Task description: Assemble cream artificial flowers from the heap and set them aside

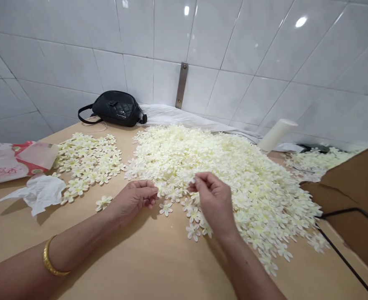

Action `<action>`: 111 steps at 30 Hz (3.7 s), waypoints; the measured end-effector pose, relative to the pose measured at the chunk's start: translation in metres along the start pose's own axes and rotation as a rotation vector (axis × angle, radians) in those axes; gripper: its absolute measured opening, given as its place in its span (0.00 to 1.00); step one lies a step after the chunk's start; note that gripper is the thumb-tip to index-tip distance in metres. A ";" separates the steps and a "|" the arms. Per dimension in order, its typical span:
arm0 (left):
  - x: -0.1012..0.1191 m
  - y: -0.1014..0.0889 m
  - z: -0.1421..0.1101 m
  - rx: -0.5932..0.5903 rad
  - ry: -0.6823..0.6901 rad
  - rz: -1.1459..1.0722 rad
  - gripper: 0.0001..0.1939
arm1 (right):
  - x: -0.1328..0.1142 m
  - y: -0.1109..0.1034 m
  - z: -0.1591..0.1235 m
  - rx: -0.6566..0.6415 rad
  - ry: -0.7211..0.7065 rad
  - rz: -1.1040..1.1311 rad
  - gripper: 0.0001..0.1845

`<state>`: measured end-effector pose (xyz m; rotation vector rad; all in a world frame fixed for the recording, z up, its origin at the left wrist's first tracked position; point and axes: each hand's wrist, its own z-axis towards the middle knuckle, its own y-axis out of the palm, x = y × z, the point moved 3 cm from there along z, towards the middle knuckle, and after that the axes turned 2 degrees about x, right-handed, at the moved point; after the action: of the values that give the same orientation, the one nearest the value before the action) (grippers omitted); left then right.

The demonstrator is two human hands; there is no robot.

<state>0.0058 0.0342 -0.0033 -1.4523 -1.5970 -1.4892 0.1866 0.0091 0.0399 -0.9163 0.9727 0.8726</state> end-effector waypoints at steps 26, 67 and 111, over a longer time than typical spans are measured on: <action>-0.001 0.006 -0.003 -0.131 -0.072 -0.130 0.04 | 0.000 0.051 -0.024 -0.297 -0.446 -0.412 0.11; 0.006 0.003 -0.001 0.028 -0.031 -0.070 0.06 | -0.022 -0.002 0.031 0.165 -0.670 -0.810 0.12; 0.000 0.006 -0.004 -0.096 -0.040 0.021 0.07 | 0.001 0.051 -0.032 -0.288 -0.254 -0.371 0.12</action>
<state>0.0099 0.0298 -0.0007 -1.5565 -1.5478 -1.5534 0.1313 -0.0017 0.0183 -1.1544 0.4432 0.7969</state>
